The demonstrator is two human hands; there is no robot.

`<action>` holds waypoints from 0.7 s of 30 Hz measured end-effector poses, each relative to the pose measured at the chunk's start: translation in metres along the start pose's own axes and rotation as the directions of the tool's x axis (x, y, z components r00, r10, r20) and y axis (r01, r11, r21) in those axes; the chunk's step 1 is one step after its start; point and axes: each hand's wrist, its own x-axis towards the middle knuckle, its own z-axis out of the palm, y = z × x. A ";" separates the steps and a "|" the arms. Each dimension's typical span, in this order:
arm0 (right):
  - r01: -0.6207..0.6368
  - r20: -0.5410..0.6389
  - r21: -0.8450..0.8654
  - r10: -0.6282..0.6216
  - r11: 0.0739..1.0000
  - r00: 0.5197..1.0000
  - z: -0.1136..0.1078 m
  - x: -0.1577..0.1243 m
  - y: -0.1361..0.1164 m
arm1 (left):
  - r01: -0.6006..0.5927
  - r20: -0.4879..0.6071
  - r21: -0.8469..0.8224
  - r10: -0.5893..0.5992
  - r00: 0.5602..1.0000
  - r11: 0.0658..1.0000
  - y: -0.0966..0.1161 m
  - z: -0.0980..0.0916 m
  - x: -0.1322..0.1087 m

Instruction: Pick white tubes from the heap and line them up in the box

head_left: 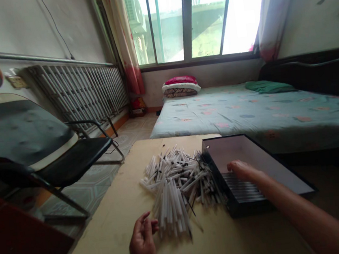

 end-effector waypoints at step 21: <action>0.138 -0.268 0.405 -0.027 0.904 0.963 0.070 -0.123 -0.174 | -0.354 0.190 0.303 0.308 0.932 0.885 0.020 0.016 -0.008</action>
